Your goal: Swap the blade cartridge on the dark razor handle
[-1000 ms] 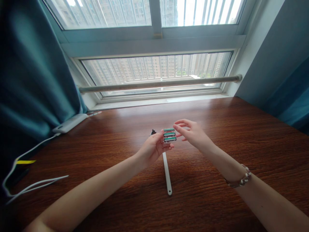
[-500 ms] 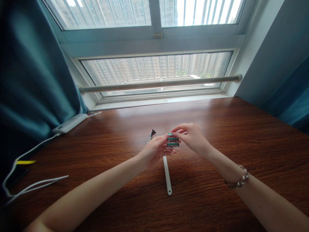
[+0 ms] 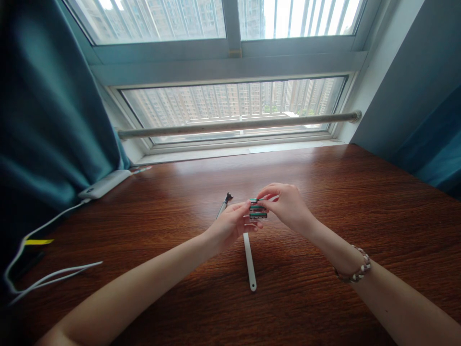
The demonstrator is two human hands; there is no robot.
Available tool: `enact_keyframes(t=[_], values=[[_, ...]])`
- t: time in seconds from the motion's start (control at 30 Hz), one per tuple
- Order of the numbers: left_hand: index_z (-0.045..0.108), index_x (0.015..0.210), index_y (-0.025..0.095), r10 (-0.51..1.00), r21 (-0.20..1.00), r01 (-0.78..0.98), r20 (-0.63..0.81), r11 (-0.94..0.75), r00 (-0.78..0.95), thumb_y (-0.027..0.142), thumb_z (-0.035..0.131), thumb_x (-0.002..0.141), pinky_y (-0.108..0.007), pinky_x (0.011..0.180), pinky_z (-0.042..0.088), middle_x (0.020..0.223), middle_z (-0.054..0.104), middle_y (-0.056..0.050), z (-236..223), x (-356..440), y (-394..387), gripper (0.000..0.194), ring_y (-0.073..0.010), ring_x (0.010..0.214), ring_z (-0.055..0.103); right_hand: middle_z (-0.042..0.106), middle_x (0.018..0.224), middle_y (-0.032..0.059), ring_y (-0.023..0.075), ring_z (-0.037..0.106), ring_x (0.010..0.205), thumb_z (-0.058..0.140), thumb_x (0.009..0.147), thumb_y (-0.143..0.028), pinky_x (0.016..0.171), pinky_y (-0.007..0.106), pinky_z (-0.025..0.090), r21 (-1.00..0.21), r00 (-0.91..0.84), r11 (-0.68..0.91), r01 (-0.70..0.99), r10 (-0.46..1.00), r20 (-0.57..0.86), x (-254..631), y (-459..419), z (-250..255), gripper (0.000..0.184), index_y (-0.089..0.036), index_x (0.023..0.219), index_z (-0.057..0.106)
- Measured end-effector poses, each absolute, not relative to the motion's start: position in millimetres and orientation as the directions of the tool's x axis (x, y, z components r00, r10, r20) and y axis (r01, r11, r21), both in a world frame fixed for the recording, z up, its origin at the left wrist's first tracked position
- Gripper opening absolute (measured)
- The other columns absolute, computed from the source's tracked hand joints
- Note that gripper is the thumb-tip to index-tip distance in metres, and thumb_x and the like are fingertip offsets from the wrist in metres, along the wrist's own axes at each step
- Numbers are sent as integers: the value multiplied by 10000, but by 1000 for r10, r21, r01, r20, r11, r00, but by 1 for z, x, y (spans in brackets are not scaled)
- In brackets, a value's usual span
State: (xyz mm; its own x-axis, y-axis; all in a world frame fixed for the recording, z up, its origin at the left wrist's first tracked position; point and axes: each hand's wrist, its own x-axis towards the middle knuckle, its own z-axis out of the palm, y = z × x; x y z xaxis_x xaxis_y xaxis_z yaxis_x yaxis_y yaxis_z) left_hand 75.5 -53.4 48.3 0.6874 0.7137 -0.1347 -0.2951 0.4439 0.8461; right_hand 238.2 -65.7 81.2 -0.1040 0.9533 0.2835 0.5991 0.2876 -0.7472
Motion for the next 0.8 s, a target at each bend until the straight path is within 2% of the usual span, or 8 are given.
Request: enact_keyframes(t=[0.33,0.6,0.8], values=[[599,949,120,710,839,-279,-169,468,684,377,459,823,-237,603,421,957,632,-128,47,76,-54,319,-98,599,580,679,781,53,176,643,697,635,661,-250,611,255,518,-799,-124,256,544,966,225,240,-63,77,137,-150,746,676],[596,913,108,709,811,-315,-164,492,686,387,491,805,-239,597,415,924,641,-131,47,77,-53,317,-99,579,573,692,708,47,186,638,654,601,710,-298,608,264,504,-774,-100,235,589,971,219,242,-61,76,168,-166,752,695],[574,915,93,706,794,-301,-214,528,675,325,504,810,-252,656,448,898,643,-137,45,78,-53,264,-125,649,613,692,725,71,188,629,687,629,681,-357,621,264,493,-897,-117,101,431,992,55,251,-50,66,266,-118,780,694]])
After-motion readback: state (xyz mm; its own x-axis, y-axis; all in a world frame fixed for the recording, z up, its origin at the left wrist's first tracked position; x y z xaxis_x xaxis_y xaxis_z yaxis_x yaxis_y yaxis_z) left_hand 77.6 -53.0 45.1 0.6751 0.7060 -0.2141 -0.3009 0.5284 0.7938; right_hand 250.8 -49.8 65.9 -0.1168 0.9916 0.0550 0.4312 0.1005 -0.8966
